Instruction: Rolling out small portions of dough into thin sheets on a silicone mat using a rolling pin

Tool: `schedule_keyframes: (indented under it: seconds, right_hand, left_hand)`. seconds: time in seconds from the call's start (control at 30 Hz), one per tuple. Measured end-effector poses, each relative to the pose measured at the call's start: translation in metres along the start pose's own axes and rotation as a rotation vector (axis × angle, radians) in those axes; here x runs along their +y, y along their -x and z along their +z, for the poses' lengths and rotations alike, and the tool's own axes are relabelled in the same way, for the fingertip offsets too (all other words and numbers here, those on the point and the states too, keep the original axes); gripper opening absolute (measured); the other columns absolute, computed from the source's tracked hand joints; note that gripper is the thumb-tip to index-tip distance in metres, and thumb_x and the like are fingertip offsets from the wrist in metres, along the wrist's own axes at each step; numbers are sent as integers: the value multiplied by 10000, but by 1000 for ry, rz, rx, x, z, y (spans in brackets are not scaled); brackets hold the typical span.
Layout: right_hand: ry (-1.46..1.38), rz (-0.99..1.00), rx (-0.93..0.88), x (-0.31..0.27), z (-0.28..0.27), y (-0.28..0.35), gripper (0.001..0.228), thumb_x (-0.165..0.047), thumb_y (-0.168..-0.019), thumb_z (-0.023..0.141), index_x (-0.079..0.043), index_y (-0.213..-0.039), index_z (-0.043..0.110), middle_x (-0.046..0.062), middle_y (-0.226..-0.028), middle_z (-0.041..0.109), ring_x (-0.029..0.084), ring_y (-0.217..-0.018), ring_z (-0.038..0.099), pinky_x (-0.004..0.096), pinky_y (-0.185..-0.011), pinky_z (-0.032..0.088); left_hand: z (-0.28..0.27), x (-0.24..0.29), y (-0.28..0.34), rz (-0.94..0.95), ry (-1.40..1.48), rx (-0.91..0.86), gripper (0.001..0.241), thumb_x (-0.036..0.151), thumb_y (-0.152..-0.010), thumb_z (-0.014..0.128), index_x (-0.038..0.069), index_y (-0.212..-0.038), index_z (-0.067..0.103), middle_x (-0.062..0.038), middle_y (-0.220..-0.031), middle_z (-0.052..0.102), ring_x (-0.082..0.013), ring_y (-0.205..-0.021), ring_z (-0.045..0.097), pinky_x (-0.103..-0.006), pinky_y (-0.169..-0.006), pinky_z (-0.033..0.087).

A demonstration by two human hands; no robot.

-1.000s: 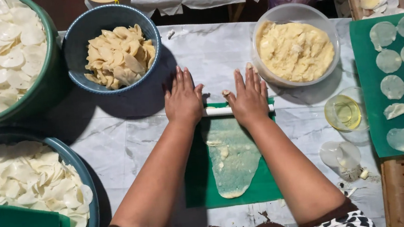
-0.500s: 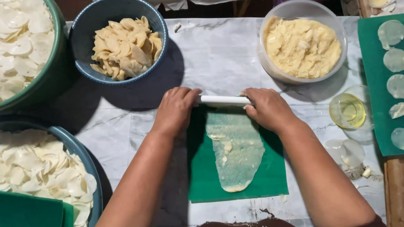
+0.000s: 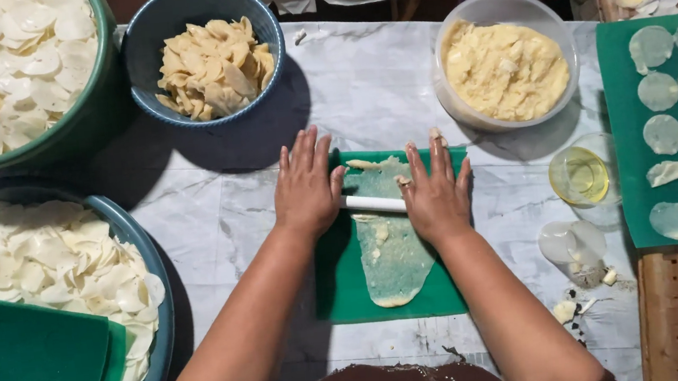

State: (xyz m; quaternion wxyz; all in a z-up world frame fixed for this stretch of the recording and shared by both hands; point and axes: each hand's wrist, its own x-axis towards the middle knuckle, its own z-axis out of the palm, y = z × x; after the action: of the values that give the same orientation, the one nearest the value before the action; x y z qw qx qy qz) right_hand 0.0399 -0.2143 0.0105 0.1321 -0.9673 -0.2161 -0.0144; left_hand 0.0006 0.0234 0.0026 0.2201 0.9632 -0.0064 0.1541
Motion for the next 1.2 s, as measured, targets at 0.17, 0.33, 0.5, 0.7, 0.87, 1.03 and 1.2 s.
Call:
schedule_keyframes:
  seconds: [0.17,0.33,0.5,0.7,0.87,1.03,1.2]
  right_hand:
    - [160,39,-170,-16,-6,57,660,-412,-1002,451,-142,-1598,363,220,-1649,333,360,-1545,273,703,-1198,124]
    - [163,21,-176,-7,9,93,709,-473,-1011,429,-107,-1609,322,193,-1638,364,350,-1546,271,713,-1205,97]
    - [192,139,-196,-6,7,44,710,-488,-1028,370,-181,-1652,231,148,-1697,278,301,-1586,186,765,-1191,-9]
    - [160,2,-28,-40,0,81,614,-327,-1004,465,-133,-1582,394,186,-1619,389,403,-1527,285,763,-1154,170]
    - [108,-112,-154,-47,23,59,657,-541,-1015,365,-296,-1619,276,76,-1705,192,324,-1560,153,780,-1122,2]
    - [176,-10,-172,-27,6,-33,653,-518,-1014,334,-310,-1626,241,19,-1723,129,320,-1578,40,795,-1122,-3]
    - [196,123,-309,-19,-1,-70,720,-621,-1026,161,-325,-1662,1,12,-1729,-155,275,-1581,-169,748,-1159,-82]
  left_hand:
    - [-13,19,53,-55,-119,-288,632,415,-1088,342,104,-1635,281,-155,-1704,247,-339,-1565,214,-556,-1258,111]
    - [-16,21,84,-56,-151,-360,635,432,-1081,344,160,-1646,249,-107,-1713,225,-306,-1570,190,-551,-1254,96]
    - [-5,27,46,-170,-141,-388,682,529,-1094,234,126,-1645,236,-145,-1713,218,-323,-1591,146,-574,-1270,22]
    - [-13,76,146,-89,-143,-227,904,556,-1011,464,-6,-1635,129,-268,-1707,56,-417,-1578,47,-640,-1223,22]
    - [-3,71,199,101,-414,-150,1073,784,-944,202,-48,-1604,43,-262,-1700,-21,-363,-1608,-71,-537,-1295,-69]
    - [-4,68,197,105,-449,-123,1113,822,-914,270,-14,-1620,65,-226,-1715,8,-326,-1615,-29,-512,-1304,-31]
    - [8,57,205,122,-526,-149,1225,920,-872,382,8,-1635,87,-190,-1722,71,-313,-1620,25,-463,-1316,38]
